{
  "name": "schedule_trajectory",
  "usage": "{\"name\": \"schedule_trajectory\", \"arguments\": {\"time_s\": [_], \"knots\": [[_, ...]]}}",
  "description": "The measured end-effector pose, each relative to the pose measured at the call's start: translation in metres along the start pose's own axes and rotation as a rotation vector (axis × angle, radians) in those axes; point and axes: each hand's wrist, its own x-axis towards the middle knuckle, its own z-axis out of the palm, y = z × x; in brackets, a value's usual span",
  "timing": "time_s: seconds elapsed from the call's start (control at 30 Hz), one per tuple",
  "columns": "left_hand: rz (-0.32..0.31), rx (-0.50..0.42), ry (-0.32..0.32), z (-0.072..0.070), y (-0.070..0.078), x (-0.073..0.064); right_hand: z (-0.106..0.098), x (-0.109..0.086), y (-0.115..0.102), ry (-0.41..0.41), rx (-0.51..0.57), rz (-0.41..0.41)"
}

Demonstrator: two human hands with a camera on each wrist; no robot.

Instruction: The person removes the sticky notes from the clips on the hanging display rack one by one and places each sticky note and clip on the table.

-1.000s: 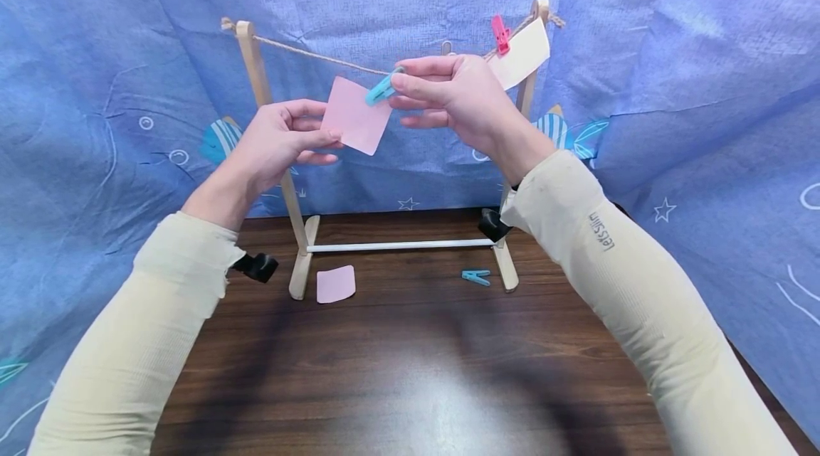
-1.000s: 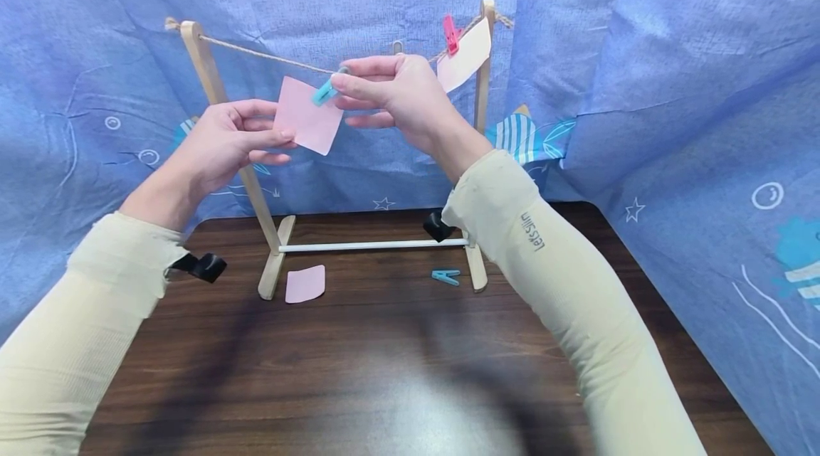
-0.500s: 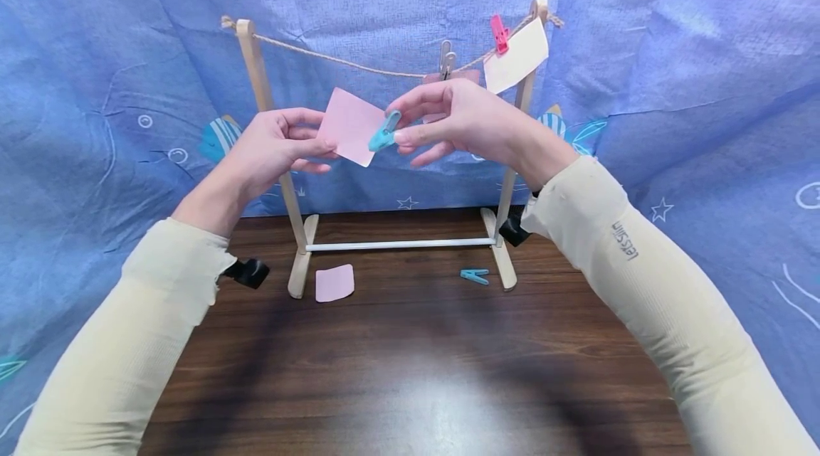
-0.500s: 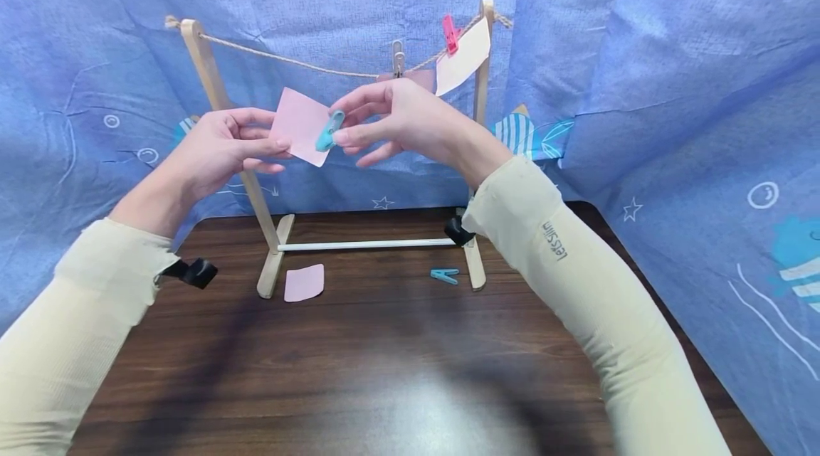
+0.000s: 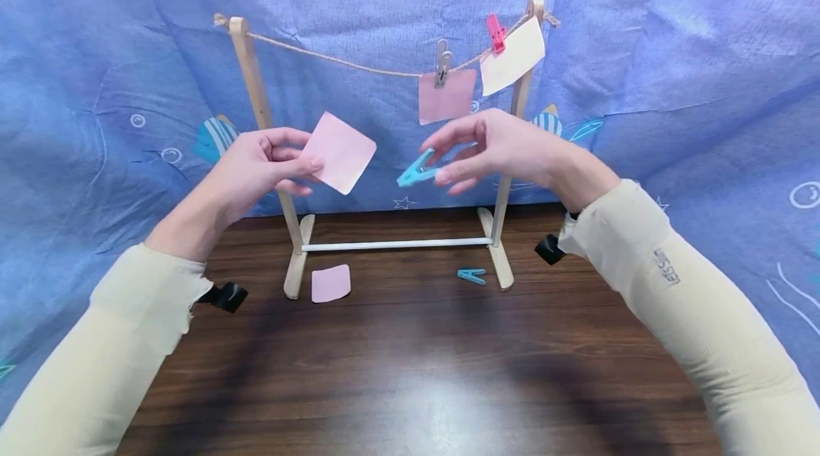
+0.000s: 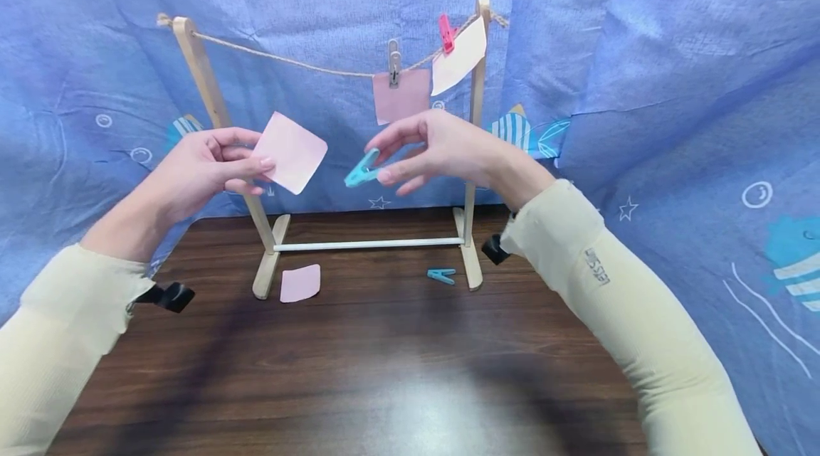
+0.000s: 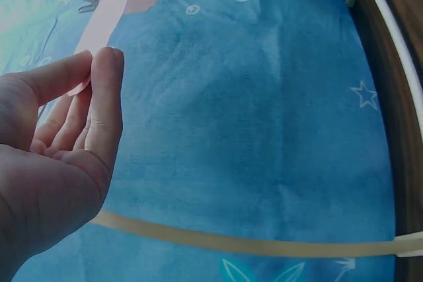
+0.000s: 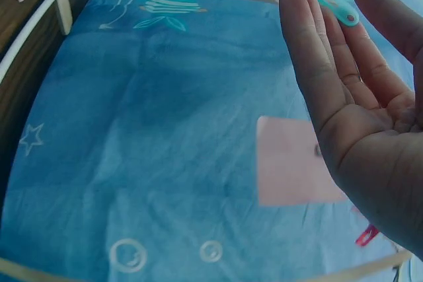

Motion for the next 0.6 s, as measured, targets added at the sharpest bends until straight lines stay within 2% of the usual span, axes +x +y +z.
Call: {"name": "schedule_trajectory", "arguments": {"time_s": [0.17, 0.33, 0.6], "knots": [[-0.004, 0.037, -0.049, -0.002, -0.015, -0.016, -0.007, -0.023, 0.024, 0.011, -0.036, 0.044], [-0.022, 0.097, -0.103, -0.007, -0.034, -0.031, -0.014, -0.039, 0.055, 0.001, -0.092, 0.054], [-0.069, 0.133, -0.143, -0.008, -0.063, -0.046, -0.01, -0.048, 0.106, -0.064, -0.015, 0.109]]}}
